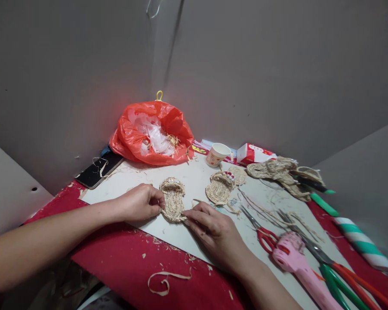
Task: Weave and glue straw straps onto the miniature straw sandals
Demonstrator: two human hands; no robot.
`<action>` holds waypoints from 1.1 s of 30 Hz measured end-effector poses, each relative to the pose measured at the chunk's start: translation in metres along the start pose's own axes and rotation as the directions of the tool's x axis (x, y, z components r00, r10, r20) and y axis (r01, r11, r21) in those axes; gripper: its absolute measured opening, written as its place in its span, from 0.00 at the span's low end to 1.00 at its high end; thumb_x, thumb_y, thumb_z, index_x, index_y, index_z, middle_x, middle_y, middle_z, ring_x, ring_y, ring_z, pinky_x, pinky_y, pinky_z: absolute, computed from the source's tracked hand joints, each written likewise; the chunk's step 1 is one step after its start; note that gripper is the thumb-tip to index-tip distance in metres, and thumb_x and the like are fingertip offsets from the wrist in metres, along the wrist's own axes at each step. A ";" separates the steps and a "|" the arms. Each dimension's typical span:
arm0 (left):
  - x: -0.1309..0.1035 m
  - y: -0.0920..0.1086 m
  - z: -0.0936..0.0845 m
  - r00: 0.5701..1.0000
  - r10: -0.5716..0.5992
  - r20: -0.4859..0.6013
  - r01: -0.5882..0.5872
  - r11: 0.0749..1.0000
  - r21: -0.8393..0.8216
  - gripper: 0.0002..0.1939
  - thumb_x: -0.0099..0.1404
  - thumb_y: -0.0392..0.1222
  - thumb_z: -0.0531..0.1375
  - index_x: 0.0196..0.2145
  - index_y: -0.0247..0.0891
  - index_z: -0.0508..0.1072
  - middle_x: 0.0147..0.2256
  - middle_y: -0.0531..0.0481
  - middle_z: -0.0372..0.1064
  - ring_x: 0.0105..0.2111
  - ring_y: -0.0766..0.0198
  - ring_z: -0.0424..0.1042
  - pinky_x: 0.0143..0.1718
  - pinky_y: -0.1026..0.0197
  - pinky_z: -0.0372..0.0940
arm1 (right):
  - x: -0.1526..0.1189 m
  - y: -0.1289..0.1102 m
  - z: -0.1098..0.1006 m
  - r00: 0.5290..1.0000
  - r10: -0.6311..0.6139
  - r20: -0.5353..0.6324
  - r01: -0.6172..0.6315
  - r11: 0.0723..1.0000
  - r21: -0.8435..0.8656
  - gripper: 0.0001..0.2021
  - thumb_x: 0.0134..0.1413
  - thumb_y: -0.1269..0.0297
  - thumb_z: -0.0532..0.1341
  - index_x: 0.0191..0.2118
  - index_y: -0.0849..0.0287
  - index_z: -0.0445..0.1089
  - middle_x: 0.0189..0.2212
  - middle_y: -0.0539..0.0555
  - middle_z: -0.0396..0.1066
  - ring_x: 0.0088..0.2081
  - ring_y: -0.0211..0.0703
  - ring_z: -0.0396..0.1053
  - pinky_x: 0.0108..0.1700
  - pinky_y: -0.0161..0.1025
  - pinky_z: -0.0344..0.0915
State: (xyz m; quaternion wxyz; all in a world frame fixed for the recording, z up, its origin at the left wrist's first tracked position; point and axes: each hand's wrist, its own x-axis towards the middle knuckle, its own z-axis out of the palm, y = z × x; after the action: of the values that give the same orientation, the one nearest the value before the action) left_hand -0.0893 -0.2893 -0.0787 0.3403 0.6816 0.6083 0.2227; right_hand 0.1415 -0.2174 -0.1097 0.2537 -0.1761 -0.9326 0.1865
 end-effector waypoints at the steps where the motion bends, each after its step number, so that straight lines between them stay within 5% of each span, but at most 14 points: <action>1: 0.000 0.000 0.000 1.000 0.004 0.003 -0.004 1.000 0.000 0.07 0.55 0.32 0.55 0.29 0.35 0.74 0.23 0.55 0.69 0.24 0.68 0.64 0.26 0.67 0.54 | 0.000 0.000 -0.001 1.000 0.001 0.002 -0.001 1.000 -0.004 0.09 0.61 0.70 0.57 0.44 0.59 0.73 0.32 0.55 0.69 0.32 0.41 0.68 0.33 0.37 0.64; 10: -0.001 0.003 0.001 0.999 0.037 -0.006 -0.037 0.999 0.003 0.07 0.55 0.30 0.54 0.28 0.35 0.73 0.21 0.57 0.65 0.23 0.69 0.61 0.26 0.67 0.54 | 0.000 -0.001 -0.002 0.992 -0.109 -0.062 0.100 0.987 -0.128 0.09 0.59 0.73 0.57 0.41 0.59 0.74 0.36 0.58 0.76 0.42 0.50 0.71 0.44 0.47 0.68; 13: -0.001 0.003 0.002 0.999 0.042 -0.012 -0.042 0.999 0.003 0.07 0.55 0.30 0.55 0.28 0.35 0.73 0.22 0.57 0.66 0.23 0.69 0.62 0.27 0.67 0.54 | 0.003 -0.005 -0.001 0.992 -0.106 -0.067 0.097 0.987 -0.132 0.10 0.58 0.74 0.57 0.42 0.60 0.74 0.34 0.57 0.76 0.39 0.49 0.70 0.41 0.47 0.68; 23: -0.001 0.004 0.003 0.997 0.069 -0.025 -0.069 0.998 0.006 0.07 0.54 0.29 0.54 0.26 0.36 0.70 0.21 0.57 0.62 0.23 0.69 0.60 0.27 0.67 0.53 | 0.002 -0.013 0.007 0.984 0.115 -0.134 -0.115 0.993 0.005 0.07 0.59 0.66 0.58 0.39 0.57 0.74 0.34 0.56 0.77 0.35 0.46 0.73 0.38 0.43 0.70; 29: -0.001 0.004 0.005 0.998 0.058 -0.039 -0.057 0.998 0.012 0.07 0.54 0.28 0.54 0.25 0.36 0.70 0.20 0.58 0.60 0.22 0.70 0.57 0.26 0.67 0.52 | 0.003 -0.013 0.019 0.874 0.429 -0.227 -0.389 0.899 0.202 0.06 0.56 0.63 0.59 0.39 0.56 0.67 0.28 0.52 0.75 0.28 0.42 0.73 0.32 0.37 0.70; 33: -0.001 0.003 0.006 0.997 0.063 -0.048 -0.062 0.998 0.018 0.07 0.54 0.28 0.54 0.26 0.36 0.70 0.21 0.57 0.62 0.22 0.69 0.59 0.26 0.66 0.53 | 0.004 -0.017 0.018 0.862 0.463 -0.207 -0.430 0.884 0.185 0.05 0.55 0.62 0.59 0.36 0.56 0.69 0.27 0.51 0.75 0.28 0.42 0.73 0.30 0.36 0.68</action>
State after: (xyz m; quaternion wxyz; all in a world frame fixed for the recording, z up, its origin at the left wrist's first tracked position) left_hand -0.0833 -0.2912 -0.0808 0.3126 0.6975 0.5965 0.2449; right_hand 0.1246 -0.2353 -0.1147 0.3278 -0.3921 -0.8132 0.2784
